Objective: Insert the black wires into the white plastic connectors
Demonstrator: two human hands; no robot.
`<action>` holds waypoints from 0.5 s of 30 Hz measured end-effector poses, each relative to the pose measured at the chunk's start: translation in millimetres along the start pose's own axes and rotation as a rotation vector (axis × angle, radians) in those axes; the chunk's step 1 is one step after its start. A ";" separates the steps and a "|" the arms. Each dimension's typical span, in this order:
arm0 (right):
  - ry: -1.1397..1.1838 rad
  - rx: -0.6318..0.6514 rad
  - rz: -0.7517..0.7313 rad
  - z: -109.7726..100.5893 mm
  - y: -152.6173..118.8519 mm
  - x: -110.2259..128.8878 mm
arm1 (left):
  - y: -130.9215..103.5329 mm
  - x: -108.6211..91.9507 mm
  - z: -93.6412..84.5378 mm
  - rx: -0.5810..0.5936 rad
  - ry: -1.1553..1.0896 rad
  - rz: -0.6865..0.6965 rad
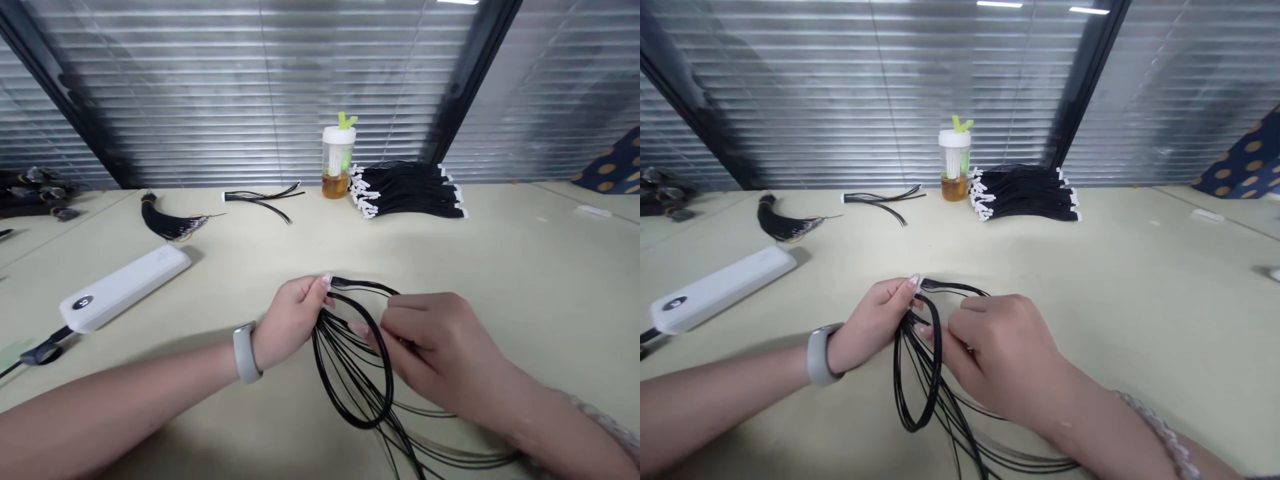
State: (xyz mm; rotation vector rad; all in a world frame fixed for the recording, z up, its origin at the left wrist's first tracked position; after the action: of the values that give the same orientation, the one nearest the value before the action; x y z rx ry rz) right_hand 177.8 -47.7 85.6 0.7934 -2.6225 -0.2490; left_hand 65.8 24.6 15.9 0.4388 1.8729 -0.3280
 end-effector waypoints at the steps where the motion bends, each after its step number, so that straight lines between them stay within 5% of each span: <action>1: 0.043 0.101 0.048 7.3 -0.6 -1.7 | 0.6 -0.4 -0.9 -0.012 0.008 0.004; 5: 0.187 0.399 0.233 34.4 -5.6 -11.7 | 0.9 -2.0 -3.7 -0.048 0.060 0.009; 15: 0.466 0.371 0.152 49.5 4.5 -3.1 | -2.0 -5.6 -4.5 -0.064 0.050 0.042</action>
State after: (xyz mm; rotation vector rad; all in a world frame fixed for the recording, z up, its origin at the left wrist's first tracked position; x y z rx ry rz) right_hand 157.5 -39.5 40.9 0.6608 -2.2859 0.4277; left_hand 62.8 24.0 22.7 0.4465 1.9147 -0.2303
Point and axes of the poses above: each hand's wrist, its own y-axis towards the middle knuckle, its own z-axis out of the palm, x = y × z, the point moved 8 cm from there along y, towards the middle knuckle, and after that the axes turned 7 degrees about x, right-handed, at the moved point
